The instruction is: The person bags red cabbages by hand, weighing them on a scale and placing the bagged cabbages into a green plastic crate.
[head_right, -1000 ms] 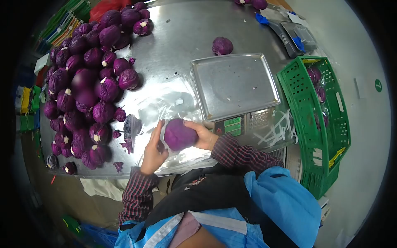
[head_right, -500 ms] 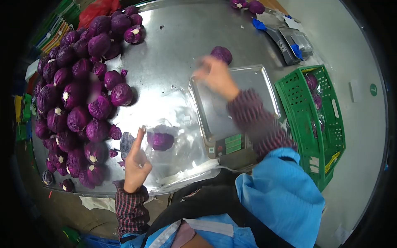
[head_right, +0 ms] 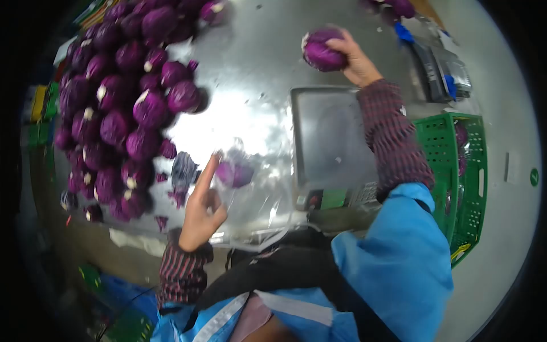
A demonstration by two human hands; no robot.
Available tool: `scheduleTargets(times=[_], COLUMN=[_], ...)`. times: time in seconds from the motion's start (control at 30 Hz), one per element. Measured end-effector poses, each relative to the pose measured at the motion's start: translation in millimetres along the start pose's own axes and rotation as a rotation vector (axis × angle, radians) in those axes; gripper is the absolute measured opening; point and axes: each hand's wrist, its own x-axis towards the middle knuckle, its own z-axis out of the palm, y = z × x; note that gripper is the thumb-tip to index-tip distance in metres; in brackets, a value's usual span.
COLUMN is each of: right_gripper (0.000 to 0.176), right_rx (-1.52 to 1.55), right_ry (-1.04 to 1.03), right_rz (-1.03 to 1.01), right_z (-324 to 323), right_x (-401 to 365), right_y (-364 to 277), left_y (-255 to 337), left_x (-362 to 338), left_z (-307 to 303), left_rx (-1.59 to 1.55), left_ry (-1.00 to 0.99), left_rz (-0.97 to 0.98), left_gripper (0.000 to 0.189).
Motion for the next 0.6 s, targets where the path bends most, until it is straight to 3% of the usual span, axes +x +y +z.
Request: scheduleTargets(times=[0.03,0.07,0.1,0.13,0.17,0.2,0.23,0.27,0.3,0.37,0.43,0.5,0.53,0.6], right_gripper=[0.052,0.059,0.069,0.098,0.106,0.105,0.108,0.108,0.105,0.104,0.098,0.094,0.094,0.095], right_rx=[0.125,0.344,0.469,0.408,0.559,0.469,0.453,0.267,0.308,0.211,-0.097,-0.757,-0.765,-1.544], right_ry=[-0.039,-0.116,-0.308,-0.452,-0.516,-0.659,-0.657,-0.682,-0.639,-0.457,-0.105,0.034,0.049,0.105], right_rz=[-0.010,0.039,0.117,0.145,0.168,0.162,0.182,0.057,0.036,-0.010,0.004,-0.118,-0.121,-0.212], right_z=[34.5,21.9,59.1,79.2,101.7,154.5,176.3,182.6,189.6,171.6,141.6,85.5,65.4,33.0], right_x=[-30.3,-37.7,-67.6,-80.7,-106.2,-131.9,-149.1,-160.8,-171.9,-179.3,-183.5,-168.2,-164.7,-163.2], right_y=[-16.0,-3.3,-18.4,-10.2,10.8,-7.1,3.9,7.6,6.1,-3.4,-24.6,-25.3,-18.5,-1.2], left_y=[2.1,1.4,-0.6,-3.7,-6.7,-10.1,-14.9,-27.6,-24.5,-21.5,-23.5,-30.5,-29.8,-30.4], left_x=[2.1,2.5,1.2,0.1,-0.9,-3.0,-6.6,-7.4,-10.8,-27.8,-38.0,-44.7,-47.0,-48.6], left_z=[0.6,0.3,0.5,1.4,1.1,0.6,0.9,4.5,1.3,-6.7,-7.0,-3.6,-2.2,5.7], left_rx=[0.007,-0.017,-0.043,-0.093,-0.092,-0.131,-0.171,-0.262,-0.268,-0.150,-0.156,-0.185,-0.177,-0.118], left_ry=[-0.005,-0.010,-0.014,-0.009,0.002,-0.008,-0.021,0.019,0.001,0.070,0.064,0.067,0.065,0.078], left_rz=[-0.005,-0.009,-0.006,0.020,0.019,0.006,-0.002,0.114,0.140,0.045,0.044,0.050,0.049,0.099], left_gripper=[0.089,0.089,0.089,0.089,0.089,0.090,0.090,0.092,0.092,0.093,0.094,0.095,0.094,0.093])
